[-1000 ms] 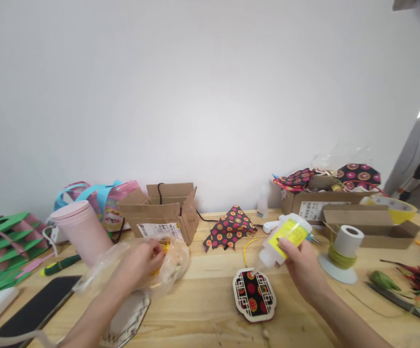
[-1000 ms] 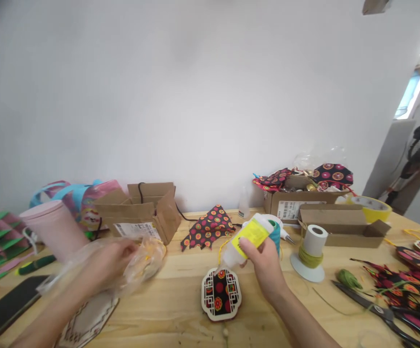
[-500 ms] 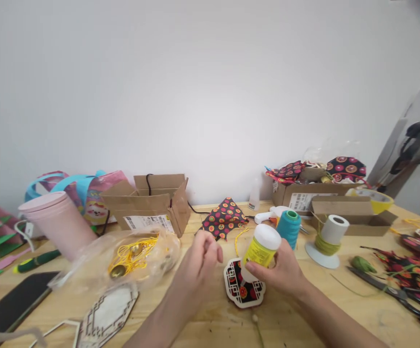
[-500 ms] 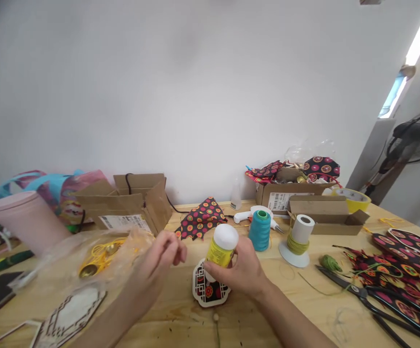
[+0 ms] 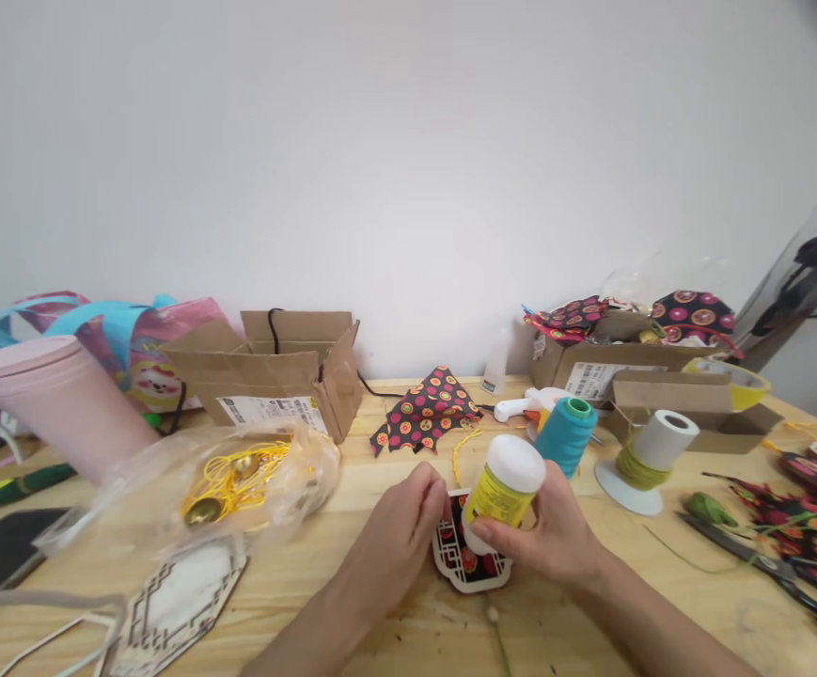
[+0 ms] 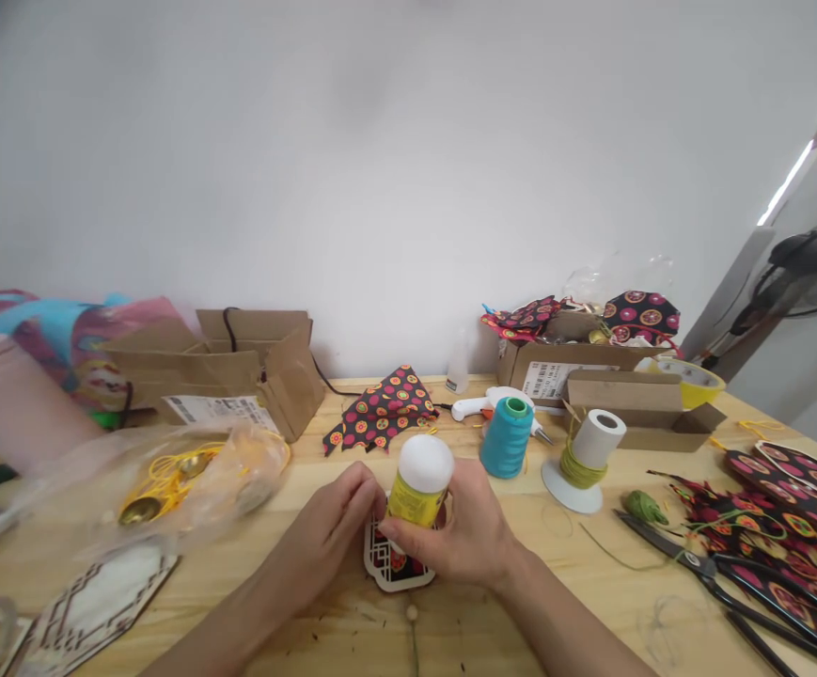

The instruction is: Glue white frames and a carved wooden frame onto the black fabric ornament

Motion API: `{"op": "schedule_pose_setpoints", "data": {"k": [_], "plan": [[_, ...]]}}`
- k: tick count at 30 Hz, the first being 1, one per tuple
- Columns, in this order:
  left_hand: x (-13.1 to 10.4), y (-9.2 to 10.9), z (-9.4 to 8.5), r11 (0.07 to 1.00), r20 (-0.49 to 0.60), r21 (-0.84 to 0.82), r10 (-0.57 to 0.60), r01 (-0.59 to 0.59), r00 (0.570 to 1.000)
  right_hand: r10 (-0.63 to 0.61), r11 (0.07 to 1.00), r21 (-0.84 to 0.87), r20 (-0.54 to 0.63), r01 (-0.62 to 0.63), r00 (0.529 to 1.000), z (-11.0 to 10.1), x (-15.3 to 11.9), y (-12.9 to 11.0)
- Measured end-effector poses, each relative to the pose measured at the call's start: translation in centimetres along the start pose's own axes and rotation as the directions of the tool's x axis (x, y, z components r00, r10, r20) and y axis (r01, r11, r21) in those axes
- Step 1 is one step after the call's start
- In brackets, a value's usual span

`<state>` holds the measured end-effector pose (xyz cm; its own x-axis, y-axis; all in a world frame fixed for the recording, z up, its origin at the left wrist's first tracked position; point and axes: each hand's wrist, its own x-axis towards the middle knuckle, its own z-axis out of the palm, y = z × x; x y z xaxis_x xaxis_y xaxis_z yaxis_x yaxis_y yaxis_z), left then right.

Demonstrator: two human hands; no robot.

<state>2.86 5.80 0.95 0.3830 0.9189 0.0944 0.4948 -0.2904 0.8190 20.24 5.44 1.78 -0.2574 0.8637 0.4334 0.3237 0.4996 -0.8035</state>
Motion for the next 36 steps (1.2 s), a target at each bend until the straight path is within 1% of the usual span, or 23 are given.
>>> {"op": "schedule_pose_setpoints", "data": {"k": [3, 6, 12, 15, 18, 20, 22, 24, 27, 29, 32, 34, 36], "plan": [[-0.10, 0.35, -0.03, 0.999, 0.025, -0.041, 0.016, -0.015, 1.000, -0.003, 1.000, 0.002, -0.013, 0.003, 1.000, -0.01, 0.01, -0.09], [-0.20, 0.55, -0.02, 0.997, 0.027, -0.078, 0.025, -0.023, 0.999, -0.009, 1.000, -0.005, -0.013, 0.009, 1.000, -0.03, -0.03, -0.10], [-0.07, 0.59, 0.02, 0.998, 0.040, -0.054, 0.014, -0.012, 0.999, 0.006, 1.000, -0.007, 0.034, -0.006, 0.999, 0.00, -0.20, -0.04], [-0.02, 0.57, 0.01, 0.999, 0.042, -0.050, 0.009, -0.007, 0.999, 0.017, 1.000, -0.011, 0.031, -0.017, 0.999, -0.04, -0.28, 0.07], [-0.09, 0.55, 0.03, 0.998, 0.039, -0.055, 0.002, 0.000, 0.999, -0.024, 0.999, -0.036, 0.027, 0.025, 0.999, -0.15, -0.30, 0.18], [-0.18, 0.54, 0.06, 0.998, 0.047, -0.057, -0.001, 0.004, 0.999, -0.057, 0.996, -0.059, 0.058, 0.061, 0.997, -0.21, -0.30, 0.22], [-0.25, 0.56, 0.07, 0.998, 0.055, -0.060, 0.001, 0.003, 0.999, -0.064, 0.995, -0.067, 0.083, 0.070, 0.995, -0.25, -0.30, 0.26], [-0.29, 0.59, 0.05, 0.998, 0.056, -0.065, 0.001, 0.003, 0.998, -0.069, 0.995, -0.062, 0.066, 0.073, 0.995, -0.27, -0.32, 0.33], [-0.27, 0.64, -0.02, 0.998, 0.053, -0.069, 0.005, -0.001, 0.999, -0.104, 0.993, -0.058, 0.002, 0.104, 0.995, -0.26, -0.37, 0.46], [-0.19, 0.65, -0.04, 0.998, 0.051, -0.058, 0.009, -0.006, 0.999, -0.107, 0.993, -0.052, 0.011, 0.108, 0.994, -0.23, -0.41, 0.52], [-0.07, 0.61, 0.01, 0.999, 0.052, -0.040, 0.008, -0.006, 0.999, -0.079, 0.996, -0.030, 0.047, 0.080, 0.996, -0.16, -0.44, 0.56], [-0.05, 0.57, 0.06, 0.999, 0.050, -0.035, 0.010, -0.009, 0.999, -0.070, 0.998, -0.002, 0.011, 0.070, 0.998, -0.10, -0.41, 0.57], [-0.10, 0.55, 0.08, 0.999, 0.053, -0.031, 0.012, -0.011, 0.999, -0.060, 0.996, 0.057, -0.057, 0.064, 0.997, -0.04, -0.36, 0.57]]}}
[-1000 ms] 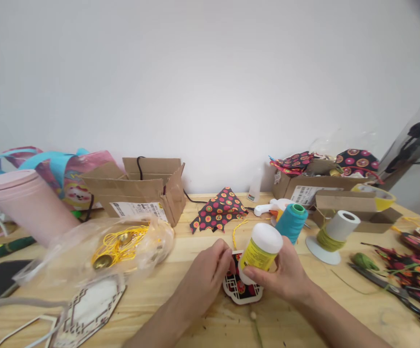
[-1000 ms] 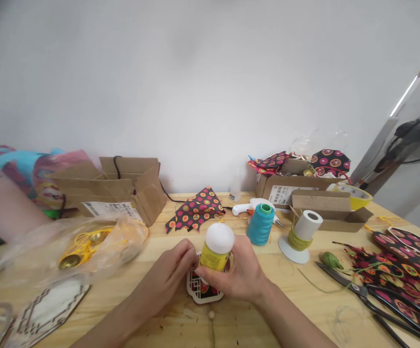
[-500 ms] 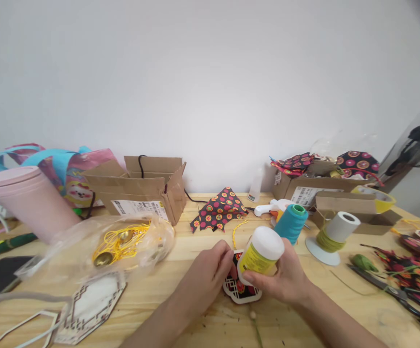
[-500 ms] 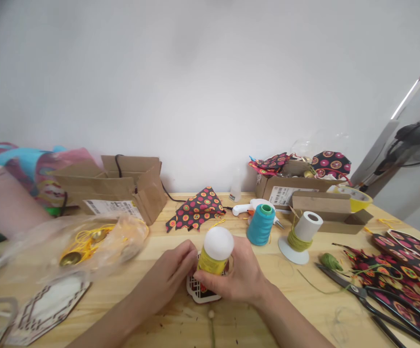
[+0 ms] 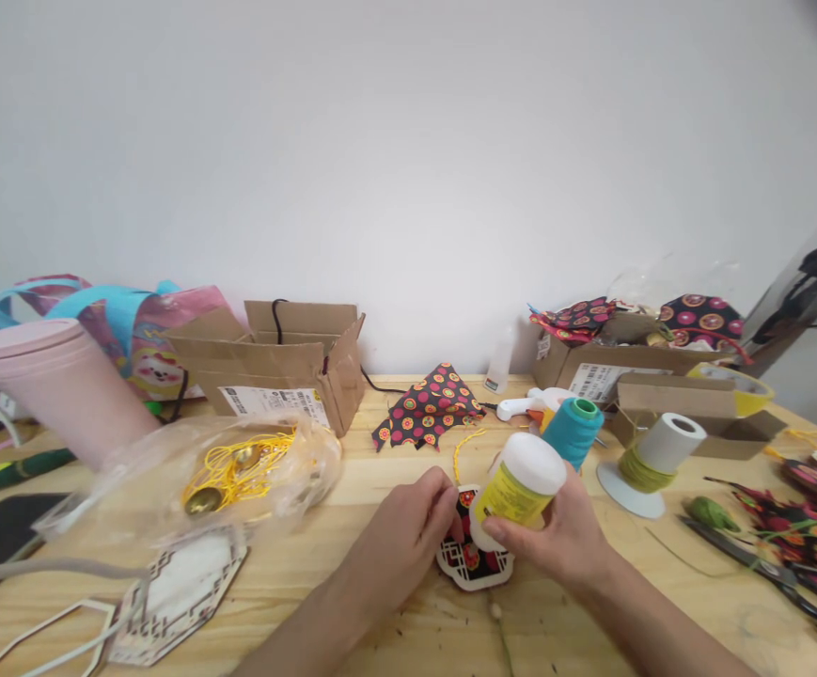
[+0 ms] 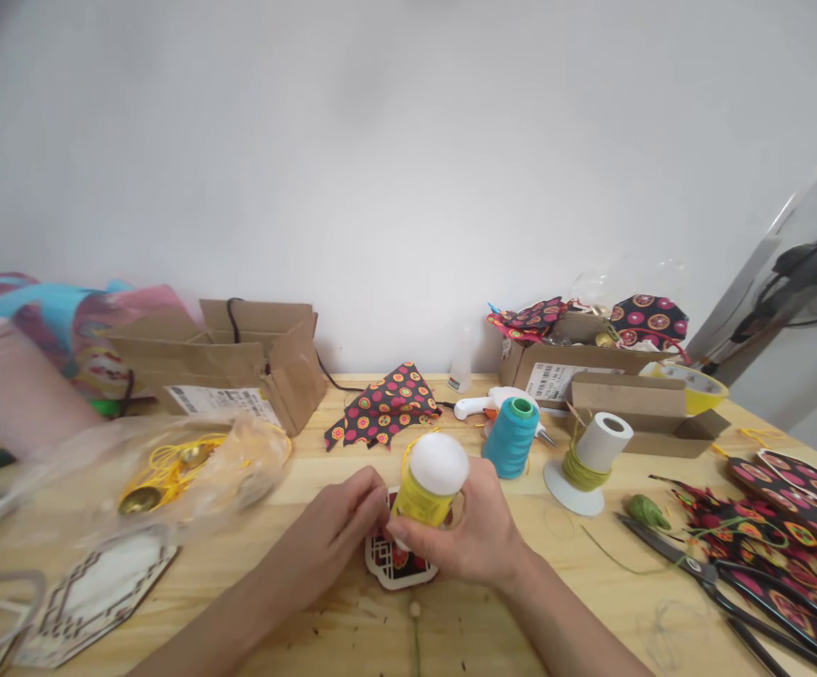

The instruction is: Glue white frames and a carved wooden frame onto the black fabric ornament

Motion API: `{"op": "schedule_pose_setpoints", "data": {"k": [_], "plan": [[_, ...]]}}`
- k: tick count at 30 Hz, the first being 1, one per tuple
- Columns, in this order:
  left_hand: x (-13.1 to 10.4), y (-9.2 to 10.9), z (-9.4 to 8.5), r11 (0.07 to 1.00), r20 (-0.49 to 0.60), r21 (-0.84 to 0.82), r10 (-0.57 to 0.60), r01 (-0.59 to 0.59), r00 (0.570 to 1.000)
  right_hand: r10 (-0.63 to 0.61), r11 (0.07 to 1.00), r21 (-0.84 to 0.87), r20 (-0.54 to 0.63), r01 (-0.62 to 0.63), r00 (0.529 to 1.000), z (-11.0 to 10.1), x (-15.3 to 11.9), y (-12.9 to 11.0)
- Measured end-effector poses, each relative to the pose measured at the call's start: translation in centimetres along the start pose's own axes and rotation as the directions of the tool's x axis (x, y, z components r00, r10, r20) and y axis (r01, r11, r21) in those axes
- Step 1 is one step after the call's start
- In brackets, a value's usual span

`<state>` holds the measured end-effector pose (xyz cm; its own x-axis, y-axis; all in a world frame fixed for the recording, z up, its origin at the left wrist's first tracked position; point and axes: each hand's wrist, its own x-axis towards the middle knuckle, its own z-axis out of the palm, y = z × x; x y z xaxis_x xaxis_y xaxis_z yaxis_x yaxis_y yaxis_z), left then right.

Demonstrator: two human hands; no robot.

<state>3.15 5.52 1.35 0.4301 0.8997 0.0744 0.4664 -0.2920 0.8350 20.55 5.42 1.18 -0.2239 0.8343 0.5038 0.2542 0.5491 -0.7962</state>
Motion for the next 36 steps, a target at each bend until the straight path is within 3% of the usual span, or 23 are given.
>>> {"op": "schedule_pose_setpoints", "data": {"k": [5, 9, 13, 17, 28, 36], "plan": [[-0.2, 0.2, -0.2, 0.999, 0.049, 0.029, 0.020, -0.022, 0.999, 0.120, 0.955, 0.288, -0.154, -0.072, 0.981, -0.1, 0.2, 0.4], [-0.1, 0.3, -0.5, 0.993, 0.069, 0.113, 0.037, -0.045, 0.997, 0.268, 0.870, 0.482, -0.298, -0.098, 0.916, -0.4, 0.4, 1.1], [0.2, 0.0, -0.5, 0.974, 0.139, 0.157, 0.142, -0.163, 0.980, 0.348, 0.793, 0.606, -0.363, -0.065, 0.864, -0.6, 0.7, 1.2], [0.2, -0.4, -0.3, 0.958, 0.209, 0.196, 0.169, -0.211, 0.963, 0.363, 0.769, 0.636, -0.351, -0.065, 0.863, -0.5, 0.8, 1.0], [0.3, -0.5, -0.3, 0.936, 0.238, 0.284, 0.139, -0.206, 0.961, 0.345, 0.761, 0.647, -0.336, -0.052, 0.876, -0.6, 0.8, 1.1], [0.1, -0.8, -1.1, 0.939, 0.284, 0.235, 0.179, -0.250, 0.942, 0.362, 0.750, 0.660, -0.361, -0.039, 0.860, -0.7, 1.0, 0.9]]}}
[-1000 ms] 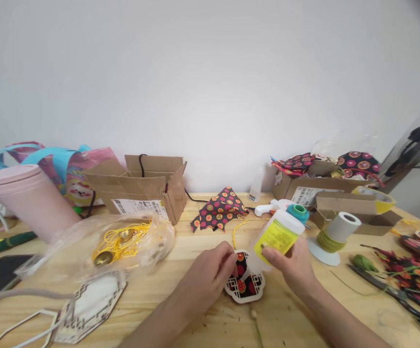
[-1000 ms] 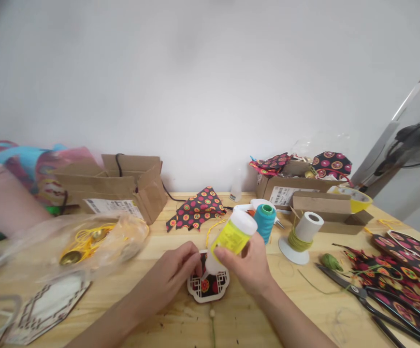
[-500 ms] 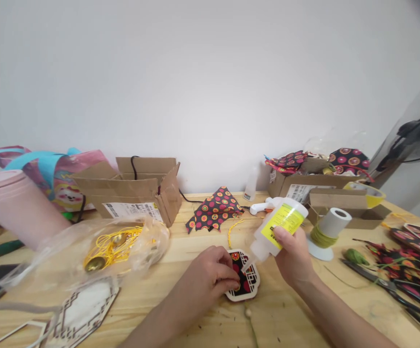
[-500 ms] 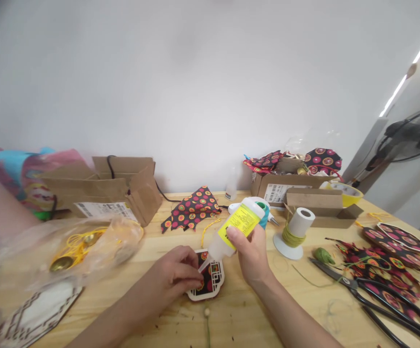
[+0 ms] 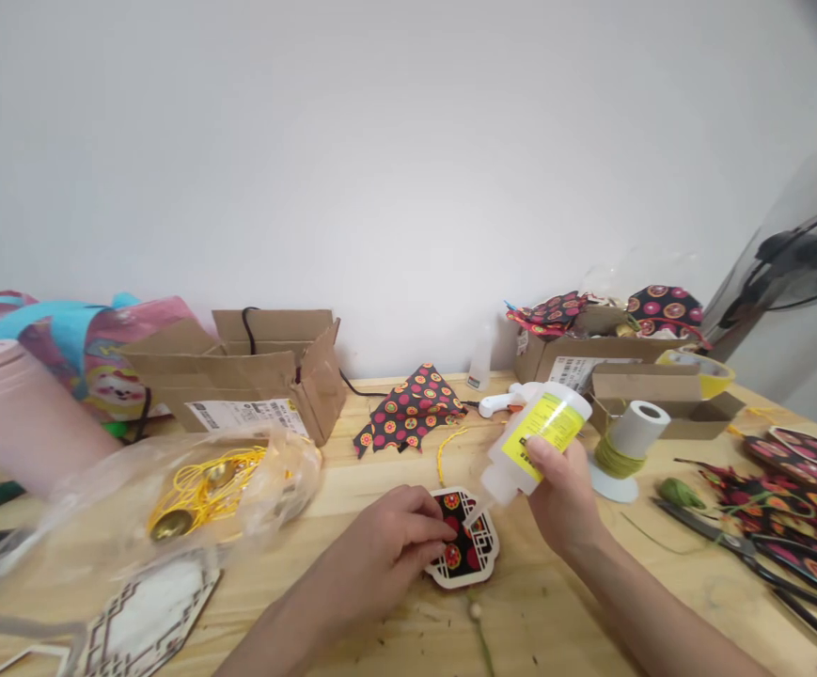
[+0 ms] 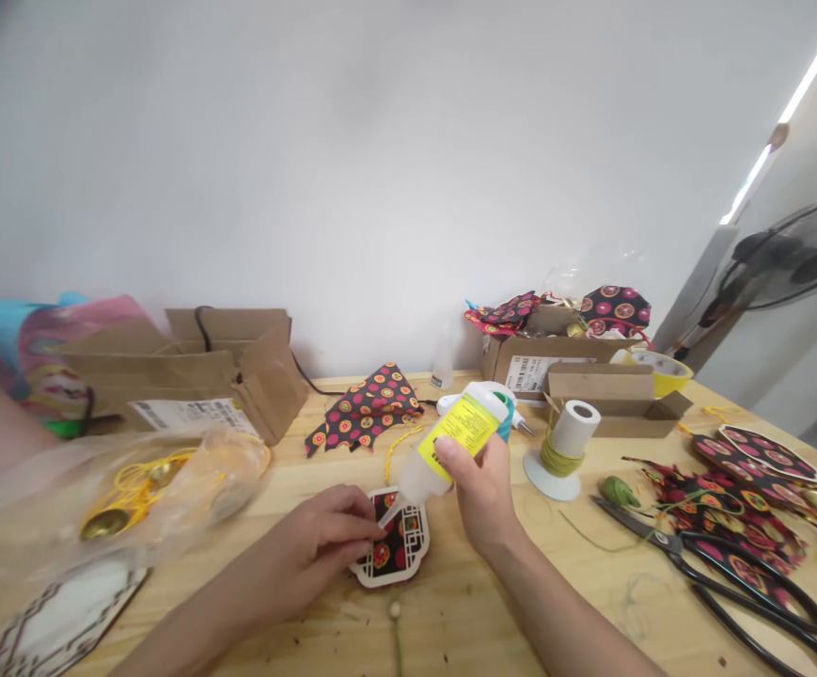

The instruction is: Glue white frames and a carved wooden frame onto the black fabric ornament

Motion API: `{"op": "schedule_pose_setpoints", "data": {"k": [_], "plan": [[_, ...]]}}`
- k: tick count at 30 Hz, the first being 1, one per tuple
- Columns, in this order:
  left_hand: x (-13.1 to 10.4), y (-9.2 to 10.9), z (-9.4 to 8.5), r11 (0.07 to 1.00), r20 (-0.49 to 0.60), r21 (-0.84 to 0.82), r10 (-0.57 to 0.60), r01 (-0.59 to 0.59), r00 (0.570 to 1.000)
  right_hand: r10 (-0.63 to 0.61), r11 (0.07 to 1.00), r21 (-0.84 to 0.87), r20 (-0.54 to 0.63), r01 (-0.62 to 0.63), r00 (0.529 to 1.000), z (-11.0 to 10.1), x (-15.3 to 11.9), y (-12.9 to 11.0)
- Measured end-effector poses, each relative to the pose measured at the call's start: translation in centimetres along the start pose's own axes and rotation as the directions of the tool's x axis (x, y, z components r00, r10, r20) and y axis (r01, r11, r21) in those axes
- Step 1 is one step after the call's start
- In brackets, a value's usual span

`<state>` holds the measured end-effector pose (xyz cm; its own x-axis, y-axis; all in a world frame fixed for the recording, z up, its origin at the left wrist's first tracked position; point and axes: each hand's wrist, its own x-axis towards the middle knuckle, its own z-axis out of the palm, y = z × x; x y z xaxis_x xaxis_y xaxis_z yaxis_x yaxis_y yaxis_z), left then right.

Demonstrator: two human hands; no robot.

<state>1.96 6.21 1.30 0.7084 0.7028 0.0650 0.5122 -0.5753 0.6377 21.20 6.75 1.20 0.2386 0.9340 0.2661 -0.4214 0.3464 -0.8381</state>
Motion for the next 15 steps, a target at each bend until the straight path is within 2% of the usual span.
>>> {"op": "schedule_pose_setpoints", "data": {"k": [7, 15], "plan": [[-0.44, 0.29, -0.53, 0.999, 0.079, 0.036, 0.030, -0.033, 0.996, -0.016, 1.000, -0.008, 0.050, 0.016, 0.999, -0.10, -0.13, -0.03], [-0.36, 0.14, -0.22, 0.998, 0.084, 0.051, 0.040, -0.045, 0.996, -0.018, 1.000, -0.012, 0.043, 0.018, 0.999, 0.03, -0.12, -0.27]]}}
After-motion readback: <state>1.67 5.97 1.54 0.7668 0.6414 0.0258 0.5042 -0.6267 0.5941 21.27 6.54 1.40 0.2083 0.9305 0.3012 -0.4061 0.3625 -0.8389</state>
